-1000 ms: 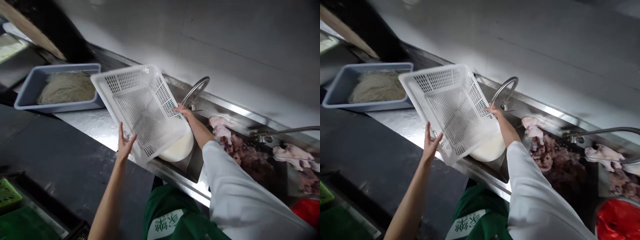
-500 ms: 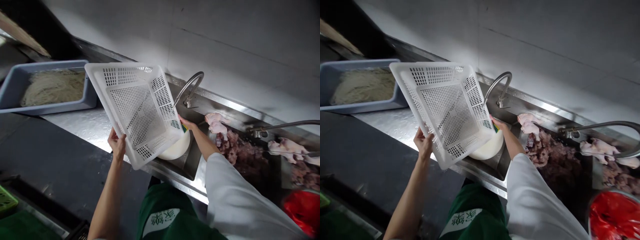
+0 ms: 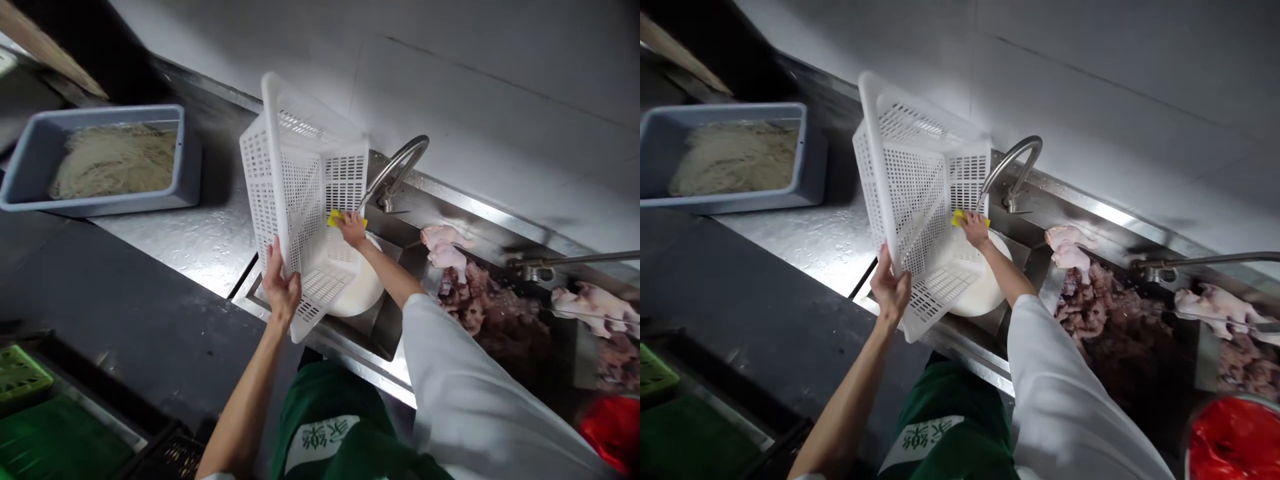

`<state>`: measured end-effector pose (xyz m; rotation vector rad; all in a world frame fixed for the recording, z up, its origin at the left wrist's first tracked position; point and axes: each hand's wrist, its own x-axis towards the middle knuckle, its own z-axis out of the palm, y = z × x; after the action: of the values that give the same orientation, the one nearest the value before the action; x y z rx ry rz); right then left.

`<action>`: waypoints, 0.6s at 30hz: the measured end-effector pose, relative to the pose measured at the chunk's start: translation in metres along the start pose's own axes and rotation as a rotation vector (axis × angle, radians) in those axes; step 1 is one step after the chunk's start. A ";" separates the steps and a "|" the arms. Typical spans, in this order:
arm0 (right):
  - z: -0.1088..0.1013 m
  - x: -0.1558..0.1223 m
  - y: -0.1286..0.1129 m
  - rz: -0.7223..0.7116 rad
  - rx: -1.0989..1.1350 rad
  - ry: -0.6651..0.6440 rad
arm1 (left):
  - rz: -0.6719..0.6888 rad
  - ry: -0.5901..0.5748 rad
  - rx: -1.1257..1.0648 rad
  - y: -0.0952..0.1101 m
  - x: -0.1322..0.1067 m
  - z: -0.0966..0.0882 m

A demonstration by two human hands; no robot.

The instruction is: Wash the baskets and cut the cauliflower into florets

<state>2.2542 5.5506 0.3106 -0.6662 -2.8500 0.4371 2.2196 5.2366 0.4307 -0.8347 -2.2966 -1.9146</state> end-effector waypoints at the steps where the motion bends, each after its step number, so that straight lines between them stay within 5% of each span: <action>1: 0.016 -0.016 -0.008 -0.032 -0.087 -0.111 | 0.014 0.005 0.022 0.001 -0.003 0.003; 6: 0.080 -0.081 -0.034 -0.134 -0.174 -0.444 | 0.050 -0.007 0.105 0.000 -0.009 -0.001; 9: 0.063 -0.058 -0.013 -0.208 -0.145 -0.473 | 0.063 -0.044 0.129 0.002 -0.008 -0.010; 13: 0.016 -0.011 0.033 -0.087 -0.168 -0.177 | 0.069 -0.052 0.126 0.008 -0.003 -0.010; 15: 0.009 -0.017 0.037 0.000 -0.187 -0.111 | 0.081 -0.050 0.127 0.012 0.001 -0.006; 18: 0.022 -0.056 0.024 -0.024 -0.181 -0.278 | 0.117 -0.086 0.145 0.018 0.004 0.000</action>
<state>2.3082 5.5401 0.2759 -0.6454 -3.1873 0.2897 2.2235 5.2394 0.4484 -1.0280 -2.3424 -1.6738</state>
